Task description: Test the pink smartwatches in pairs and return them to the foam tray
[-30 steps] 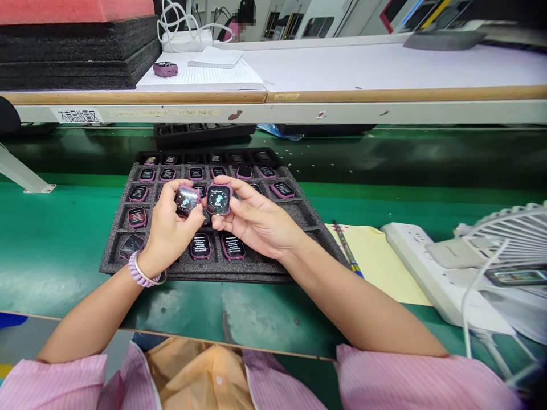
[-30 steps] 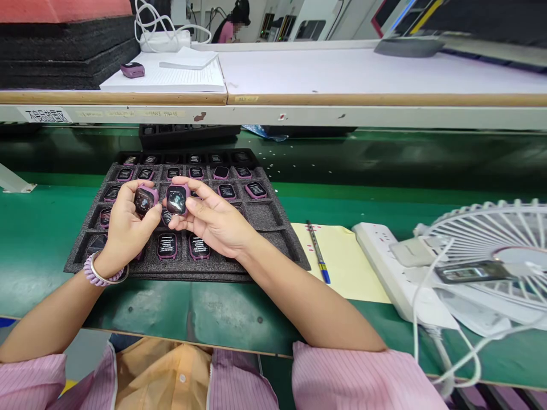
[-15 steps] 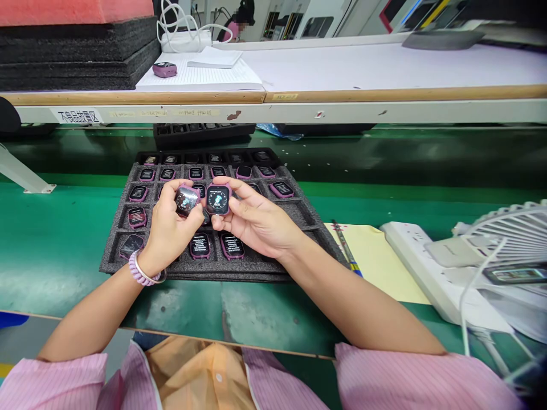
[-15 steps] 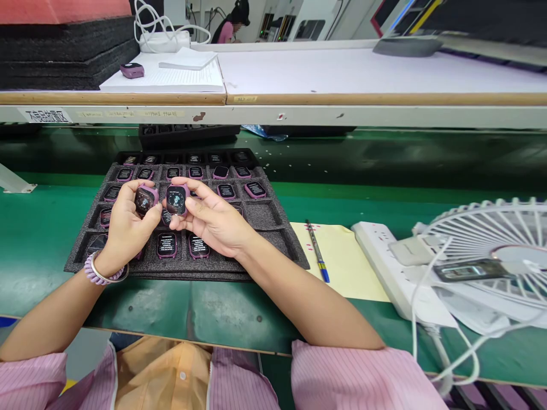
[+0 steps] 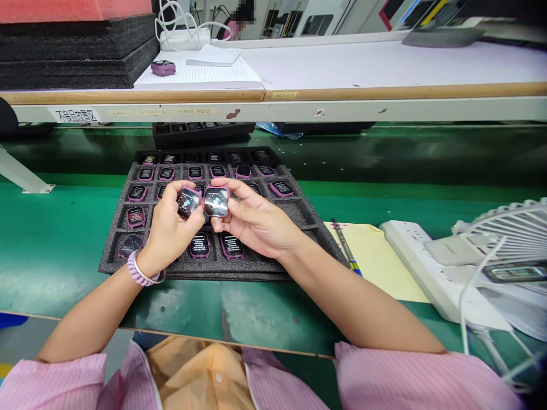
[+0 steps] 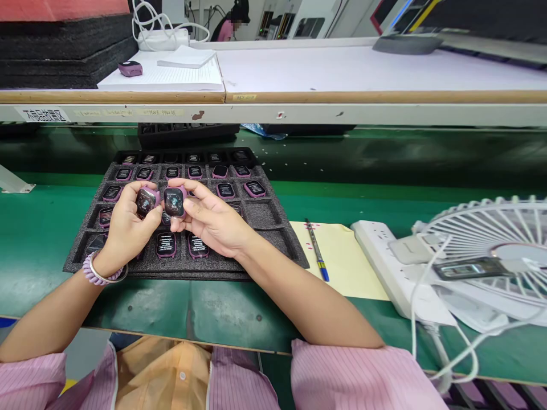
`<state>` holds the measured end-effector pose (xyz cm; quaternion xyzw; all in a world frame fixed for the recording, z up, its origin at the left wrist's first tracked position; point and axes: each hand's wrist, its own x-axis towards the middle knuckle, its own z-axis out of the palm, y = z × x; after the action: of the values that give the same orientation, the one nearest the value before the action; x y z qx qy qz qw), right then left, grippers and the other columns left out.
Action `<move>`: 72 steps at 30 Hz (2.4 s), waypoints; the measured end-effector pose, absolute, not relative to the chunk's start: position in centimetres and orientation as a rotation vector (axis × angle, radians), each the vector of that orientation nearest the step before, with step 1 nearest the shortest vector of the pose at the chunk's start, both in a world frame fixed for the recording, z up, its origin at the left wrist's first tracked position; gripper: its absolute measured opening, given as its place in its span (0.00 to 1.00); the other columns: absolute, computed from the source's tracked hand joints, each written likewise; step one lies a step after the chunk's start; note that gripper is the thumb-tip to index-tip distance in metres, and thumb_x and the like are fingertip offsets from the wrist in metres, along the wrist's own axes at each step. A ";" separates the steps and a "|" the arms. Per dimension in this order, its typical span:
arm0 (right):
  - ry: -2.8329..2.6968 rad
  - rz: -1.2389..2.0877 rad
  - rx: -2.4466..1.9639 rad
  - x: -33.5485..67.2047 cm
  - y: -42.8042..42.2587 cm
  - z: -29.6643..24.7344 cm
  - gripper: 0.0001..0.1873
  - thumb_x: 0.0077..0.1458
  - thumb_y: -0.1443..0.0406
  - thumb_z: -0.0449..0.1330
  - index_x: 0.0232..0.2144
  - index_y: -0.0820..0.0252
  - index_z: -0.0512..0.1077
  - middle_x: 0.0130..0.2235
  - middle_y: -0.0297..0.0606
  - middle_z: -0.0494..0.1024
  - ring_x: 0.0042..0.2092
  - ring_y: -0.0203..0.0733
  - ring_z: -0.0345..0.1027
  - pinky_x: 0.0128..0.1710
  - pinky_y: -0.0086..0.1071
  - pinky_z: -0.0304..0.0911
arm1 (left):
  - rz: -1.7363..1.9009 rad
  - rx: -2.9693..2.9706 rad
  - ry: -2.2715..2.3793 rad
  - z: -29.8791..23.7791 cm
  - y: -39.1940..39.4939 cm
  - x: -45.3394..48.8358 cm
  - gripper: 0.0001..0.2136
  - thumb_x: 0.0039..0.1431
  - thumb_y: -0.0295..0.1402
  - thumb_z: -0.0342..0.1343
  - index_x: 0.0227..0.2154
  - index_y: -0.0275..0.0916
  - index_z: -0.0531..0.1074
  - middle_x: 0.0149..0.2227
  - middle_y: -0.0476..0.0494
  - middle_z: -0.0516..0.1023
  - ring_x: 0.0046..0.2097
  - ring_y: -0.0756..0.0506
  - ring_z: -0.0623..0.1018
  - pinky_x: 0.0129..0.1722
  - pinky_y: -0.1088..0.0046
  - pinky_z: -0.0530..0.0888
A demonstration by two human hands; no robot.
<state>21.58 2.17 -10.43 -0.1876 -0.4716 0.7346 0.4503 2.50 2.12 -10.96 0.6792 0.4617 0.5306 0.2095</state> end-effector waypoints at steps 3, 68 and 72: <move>-1.163 1.825 -0.482 21.7 2.2 -10.2 0.24 0.61 0.63 0.73 0.56 0.52 0.70 0.42 0.31 0.78 0.37 0.36 0.77 0.43 0.31 0.75 | 1.452 1.773 1.224 -10.7 2.3 2.4 0.16 0.54 0.35 0.61 0.46 0.38 0.72 0.42 0.43 0.76 0.44 0.45 0.77 0.42 0.70 0.76; -1.172 1.622 -0.714 21.7 2.9 -10.5 0.24 0.50 0.66 0.73 0.47 0.58 0.70 0.34 0.30 0.75 0.27 0.31 0.67 0.27 0.26 0.68 | 1.138 1.243 0.893 -9.1 1.8 2.4 0.18 0.57 0.35 0.64 0.47 0.38 0.68 0.39 0.48 0.78 0.28 0.47 0.84 0.30 0.74 0.86; -1.103 1.675 -0.698 21.7 3.1 -10.5 0.22 0.55 0.56 0.74 0.44 0.59 0.71 0.33 0.32 0.75 0.26 0.33 0.67 0.24 0.27 0.66 | 1.118 1.205 0.895 -8.8 1.6 2.4 0.16 0.59 0.38 0.61 0.47 0.38 0.70 0.36 0.49 0.78 0.27 0.45 0.84 0.29 0.72 0.86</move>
<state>21.68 3.06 -10.54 -0.2872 -0.4534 0.6889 0.4873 2.41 1.63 -8.82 0.5182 0.3850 0.4810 0.5931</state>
